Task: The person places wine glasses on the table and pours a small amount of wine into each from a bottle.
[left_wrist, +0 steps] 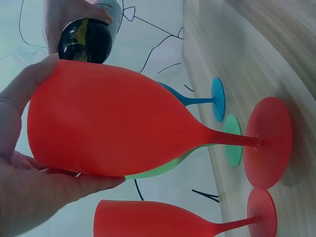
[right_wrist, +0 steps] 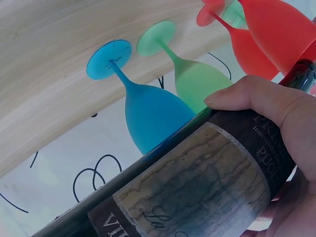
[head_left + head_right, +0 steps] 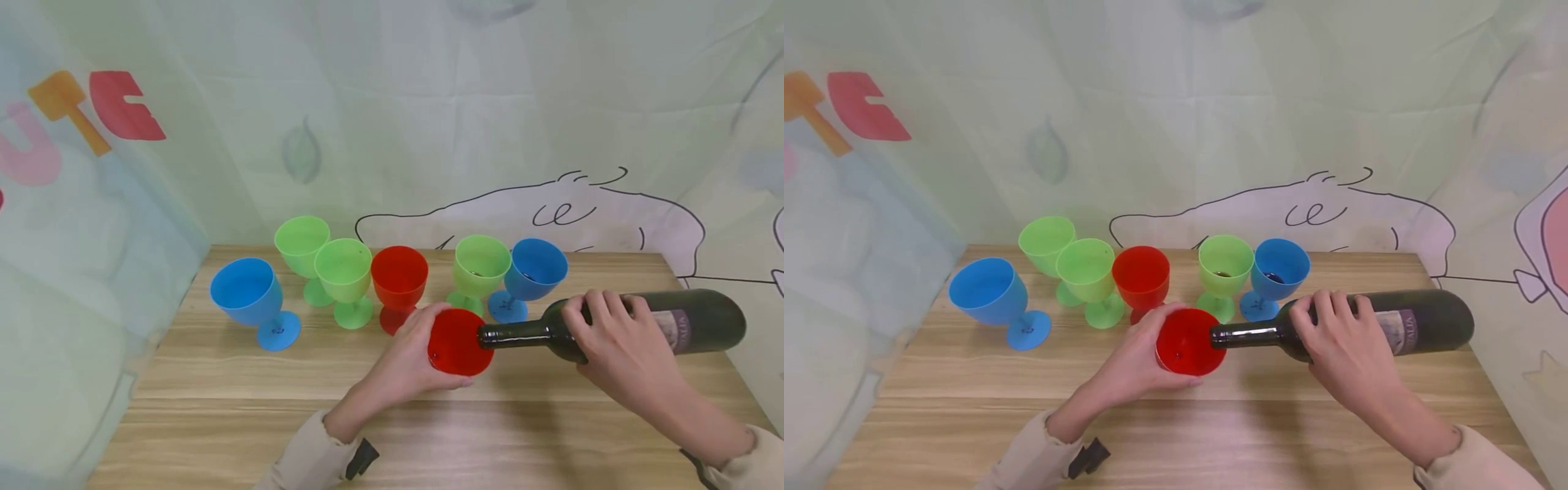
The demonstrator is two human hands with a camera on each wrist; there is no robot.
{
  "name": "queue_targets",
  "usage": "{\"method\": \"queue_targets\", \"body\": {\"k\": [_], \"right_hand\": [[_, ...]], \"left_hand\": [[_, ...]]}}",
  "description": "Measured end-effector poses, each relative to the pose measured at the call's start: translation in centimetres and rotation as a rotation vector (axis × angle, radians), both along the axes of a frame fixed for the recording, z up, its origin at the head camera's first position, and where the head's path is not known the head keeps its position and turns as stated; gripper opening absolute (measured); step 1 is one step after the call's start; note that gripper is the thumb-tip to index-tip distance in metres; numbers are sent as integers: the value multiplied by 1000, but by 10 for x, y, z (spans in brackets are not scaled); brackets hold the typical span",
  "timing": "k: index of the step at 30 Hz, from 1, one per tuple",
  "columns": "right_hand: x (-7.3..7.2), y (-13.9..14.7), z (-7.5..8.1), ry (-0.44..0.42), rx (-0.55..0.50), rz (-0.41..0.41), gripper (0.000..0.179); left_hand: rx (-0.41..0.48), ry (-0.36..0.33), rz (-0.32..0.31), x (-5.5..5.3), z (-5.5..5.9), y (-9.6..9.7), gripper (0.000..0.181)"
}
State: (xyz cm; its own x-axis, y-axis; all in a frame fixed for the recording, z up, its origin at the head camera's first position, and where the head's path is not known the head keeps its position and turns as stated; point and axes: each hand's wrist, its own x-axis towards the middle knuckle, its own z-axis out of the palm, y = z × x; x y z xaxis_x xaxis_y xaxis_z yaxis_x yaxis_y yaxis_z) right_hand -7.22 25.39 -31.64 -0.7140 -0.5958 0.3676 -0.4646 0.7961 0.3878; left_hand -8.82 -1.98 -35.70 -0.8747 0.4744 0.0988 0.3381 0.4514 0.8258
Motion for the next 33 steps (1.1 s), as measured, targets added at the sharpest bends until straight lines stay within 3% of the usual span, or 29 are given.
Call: {"method": "queue_targets", "body": {"k": [14, 33], "right_hand": [[1, -1, 6, -25, 14, -1, 77], [4, -2, 7, -58, 41, -9, 79]], "left_hand": [[-14, 12, 6, 2, 1, 1, 84], [-55, 78, 3, 4, -2, 3, 83]]}}
